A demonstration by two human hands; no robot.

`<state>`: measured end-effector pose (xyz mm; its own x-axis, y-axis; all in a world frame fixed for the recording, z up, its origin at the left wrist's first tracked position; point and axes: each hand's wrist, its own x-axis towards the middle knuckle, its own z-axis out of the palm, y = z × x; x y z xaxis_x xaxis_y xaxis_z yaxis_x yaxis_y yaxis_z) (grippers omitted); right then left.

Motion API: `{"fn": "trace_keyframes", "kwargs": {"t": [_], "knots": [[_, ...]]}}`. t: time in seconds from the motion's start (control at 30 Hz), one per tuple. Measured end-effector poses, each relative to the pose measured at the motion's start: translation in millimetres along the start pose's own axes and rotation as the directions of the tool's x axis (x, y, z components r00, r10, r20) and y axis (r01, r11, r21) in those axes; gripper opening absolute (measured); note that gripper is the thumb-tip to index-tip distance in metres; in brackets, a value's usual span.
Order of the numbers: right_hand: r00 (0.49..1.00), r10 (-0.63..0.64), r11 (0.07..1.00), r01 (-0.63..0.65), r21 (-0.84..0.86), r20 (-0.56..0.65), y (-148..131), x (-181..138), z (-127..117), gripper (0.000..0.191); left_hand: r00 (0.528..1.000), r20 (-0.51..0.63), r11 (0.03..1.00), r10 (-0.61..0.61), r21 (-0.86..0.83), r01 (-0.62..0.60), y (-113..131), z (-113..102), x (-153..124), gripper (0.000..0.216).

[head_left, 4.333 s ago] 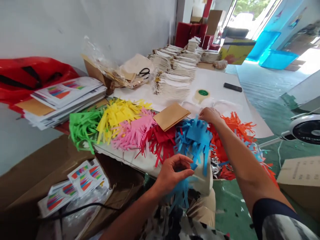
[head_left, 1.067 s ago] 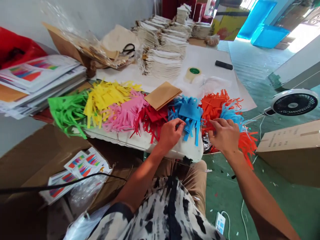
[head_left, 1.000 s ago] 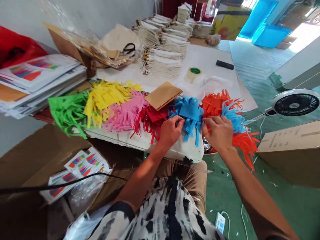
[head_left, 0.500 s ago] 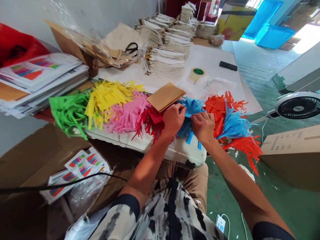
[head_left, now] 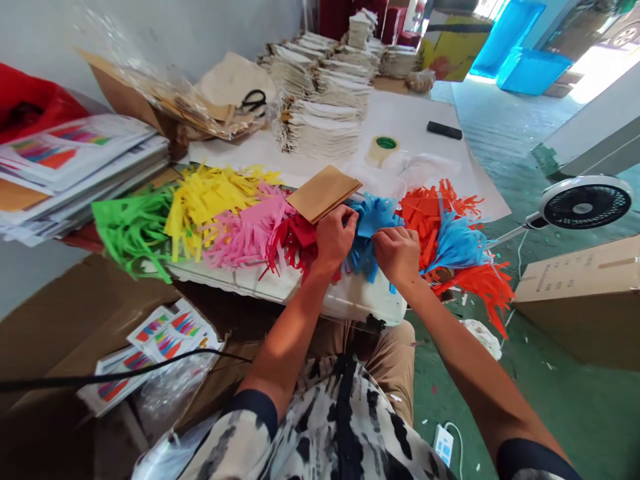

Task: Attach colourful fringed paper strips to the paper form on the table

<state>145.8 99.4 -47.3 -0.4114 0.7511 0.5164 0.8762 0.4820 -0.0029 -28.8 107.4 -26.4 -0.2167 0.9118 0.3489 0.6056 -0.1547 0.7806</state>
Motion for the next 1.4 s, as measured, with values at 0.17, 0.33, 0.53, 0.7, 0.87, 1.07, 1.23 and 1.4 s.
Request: {"fn": "trace_keyframes", "kwargs": {"t": [0.17,0.33,0.53,0.7,0.87,1.07,1.23,1.4], "knots": [[0.998,0.035,0.995,-0.030,0.096,-0.056,-18.9,4.0,-6.9,0.026,0.993,-0.115,0.993,0.005,0.119,0.009,-19.8,-43.1,-58.8,0.028],[0.988,-0.152,0.969,0.150,0.197,-0.005,-55.0,19.7,4.3,0.023,0.972,-0.212,0.922,0.104,0.387,-0.014,-50.8,-64.5,-84.9,0.020],[0.979,-0.185,0.967,0.165,0.195,0.085,-86.5,23.3,2.1,0.029,0.984,-0.087,0.874,0.156,0.475,-0.097,-70.3,-66.4,-60.7,0.023],[0.999,-0.019,0.986,0.014,0.165,0.031,-57.6,-40.1,-53.5,0.027,0.983,-0.114,0.926,0.142,0.366,-0.091,-70.5,-68.0,-56.1,0.015],[0.966,0.258,0.954,-0.250,-0.168,0.027,9.7,-149.3,-108.3,0.035,0.986,-0.141,0.986,0.094,0.150,-0.073,-68.4,-72.0,-55.6,0.010],[0.867,0.498,0.832,-0.470,-0.296,0.024,46.5,-218.3,-117.8,0.041,0.987,-0.161,0.998,-0.011,0.052,0.019,-51.9,-82.6,-36.9,0.010],[0.862,0.459,0.856,-0.494,-0.153,-0.214,38.9,-206.5,-107.9,0.049,0.972,-0.235,0.998,0.020,0.063,-0.006,-33.7,-104.1,-1.0,0.008],[0.964,0.195,0.979,-0.181,0.095,-0.182,-4.1,-125.6,-105.7,0.037,0.951,-0.297,0.991,0.090,-0.071,-0.116,-28.5,-109.9,21.0,0.010]]}}
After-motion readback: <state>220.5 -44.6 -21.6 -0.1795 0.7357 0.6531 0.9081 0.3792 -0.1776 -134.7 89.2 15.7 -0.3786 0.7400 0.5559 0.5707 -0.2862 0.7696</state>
